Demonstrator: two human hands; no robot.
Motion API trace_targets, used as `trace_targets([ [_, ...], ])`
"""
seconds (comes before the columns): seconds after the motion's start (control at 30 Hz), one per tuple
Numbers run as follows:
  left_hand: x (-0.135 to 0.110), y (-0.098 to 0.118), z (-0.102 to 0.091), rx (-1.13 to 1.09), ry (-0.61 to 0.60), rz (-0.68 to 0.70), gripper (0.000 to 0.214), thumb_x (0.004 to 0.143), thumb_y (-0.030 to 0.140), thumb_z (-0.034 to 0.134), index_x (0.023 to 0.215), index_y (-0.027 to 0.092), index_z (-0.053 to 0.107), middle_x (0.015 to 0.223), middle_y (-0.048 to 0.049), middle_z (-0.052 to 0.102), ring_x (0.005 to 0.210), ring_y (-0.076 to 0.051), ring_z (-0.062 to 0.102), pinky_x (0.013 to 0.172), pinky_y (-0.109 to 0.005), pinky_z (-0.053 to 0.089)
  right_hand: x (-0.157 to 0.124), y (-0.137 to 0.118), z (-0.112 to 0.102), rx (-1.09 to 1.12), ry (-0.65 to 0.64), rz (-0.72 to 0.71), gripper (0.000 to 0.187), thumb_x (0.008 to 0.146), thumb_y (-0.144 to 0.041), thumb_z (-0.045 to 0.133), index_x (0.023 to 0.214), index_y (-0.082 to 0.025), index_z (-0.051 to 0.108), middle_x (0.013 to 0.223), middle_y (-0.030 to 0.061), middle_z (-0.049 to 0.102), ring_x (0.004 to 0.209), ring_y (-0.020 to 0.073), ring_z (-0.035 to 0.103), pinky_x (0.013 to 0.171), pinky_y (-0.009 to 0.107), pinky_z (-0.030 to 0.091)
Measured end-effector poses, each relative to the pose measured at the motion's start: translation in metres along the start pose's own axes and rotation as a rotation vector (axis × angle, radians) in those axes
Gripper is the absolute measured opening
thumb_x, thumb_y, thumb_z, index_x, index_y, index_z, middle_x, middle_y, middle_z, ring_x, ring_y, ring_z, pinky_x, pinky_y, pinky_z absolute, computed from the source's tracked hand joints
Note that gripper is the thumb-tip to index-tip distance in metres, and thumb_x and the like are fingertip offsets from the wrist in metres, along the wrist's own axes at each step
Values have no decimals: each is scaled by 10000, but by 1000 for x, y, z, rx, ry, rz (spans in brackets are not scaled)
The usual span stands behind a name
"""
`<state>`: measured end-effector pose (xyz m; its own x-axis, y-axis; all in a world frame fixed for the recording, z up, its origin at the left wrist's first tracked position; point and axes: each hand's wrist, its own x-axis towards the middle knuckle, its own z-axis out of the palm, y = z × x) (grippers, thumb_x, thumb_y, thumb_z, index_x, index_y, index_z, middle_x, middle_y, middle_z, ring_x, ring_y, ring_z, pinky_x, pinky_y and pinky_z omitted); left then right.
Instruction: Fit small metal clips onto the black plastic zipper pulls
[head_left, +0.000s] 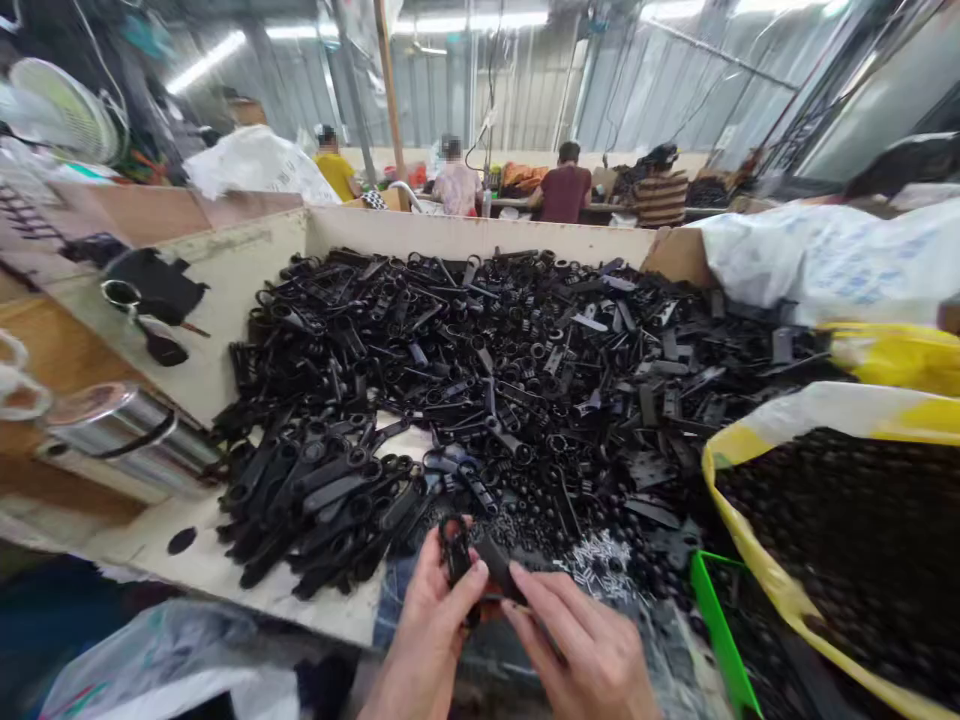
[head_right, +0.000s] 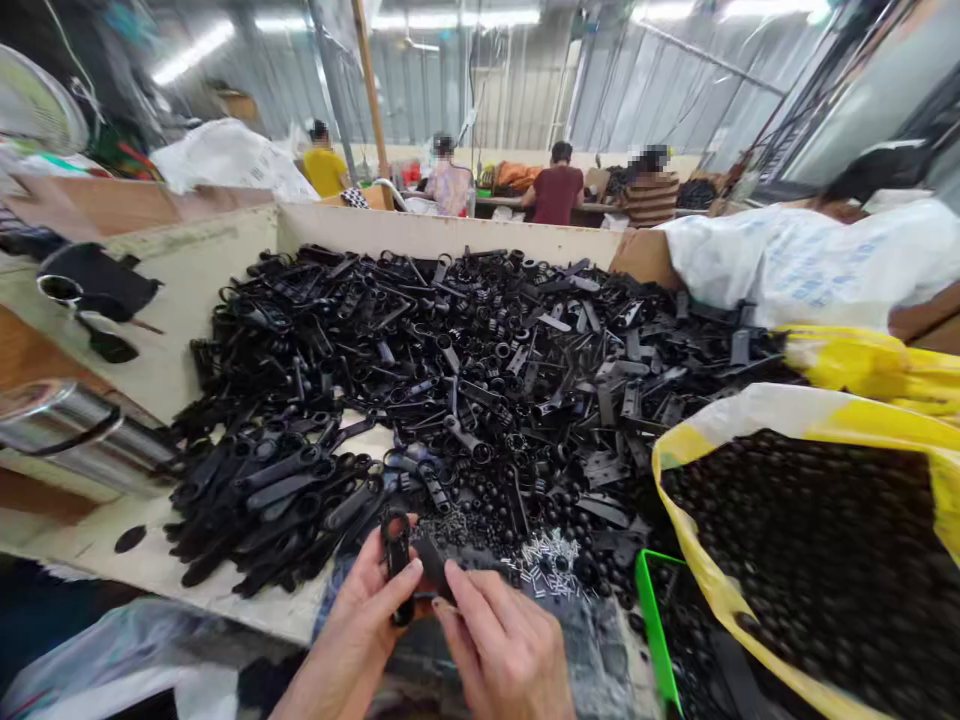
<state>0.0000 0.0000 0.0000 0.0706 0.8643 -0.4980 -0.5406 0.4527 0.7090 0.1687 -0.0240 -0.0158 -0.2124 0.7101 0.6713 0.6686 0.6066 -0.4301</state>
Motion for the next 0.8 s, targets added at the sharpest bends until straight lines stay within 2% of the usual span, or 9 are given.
trace_targets([
  [0.13,-1,-2,-1,-104,-91,-11,513,776,295,858,1256,232,686,1116,-79,786,1062,-239,709,929,-342,517,6,-12,-3,170,4,92,217,1023,-142,603,1224,-156,684,900,83,769,718,166,757,641,213,623],
  [0.2,-2,-4,-2,-148,-144,-5,440,792,233,796,1226,222,723,1202,-100,780,1169,-253,676,1028,-372,484,6,-16,0,228,39,99,213,1021,-146,602,1214,-165,690,876,76,764,695,162,748,621,209,618],
  [0.27,-2,-6,-2,-180,-166,-11,458,756,182,756,1211,226,750,1226,-99,779,1212,-264,656,1069,-397,465,4,-18,4,240,52,98,229,1022,-144,594,1228,-160,693,876,83,763,683,163,746,604,205,617],
  [0.37,-1,-9,-4,-209,-176,-23,493,701,169,733,1189,223,776,1212,-103,785,1200,-277,655,1090,-428,456,3,-19,7,195,18,96,251,1018,-130,590,1244,-147,699,894,97,768,705,172,756,613,207,627],
  [0.57,-1,-11,-4,-208,-182,-24,415,783,205,747,1197,224,774,1211,-108,783,1164,-265,666,1068,-421,472,5,-22,6,163,37,102,219,1019,-124,580,1191,-140,713,878,100,770,734,184,766,638,221,639],
  [0.8,-6,-2,2,-182,-170,-72,402,781,246,790,1180,207,774,1189,-119,787,1149,-255,673,1044,-389,492,8,-23,2,122,44,57,213,1025,-122,584,1202,-133,702,890,105,781,739,180,770,630,213,633],
])
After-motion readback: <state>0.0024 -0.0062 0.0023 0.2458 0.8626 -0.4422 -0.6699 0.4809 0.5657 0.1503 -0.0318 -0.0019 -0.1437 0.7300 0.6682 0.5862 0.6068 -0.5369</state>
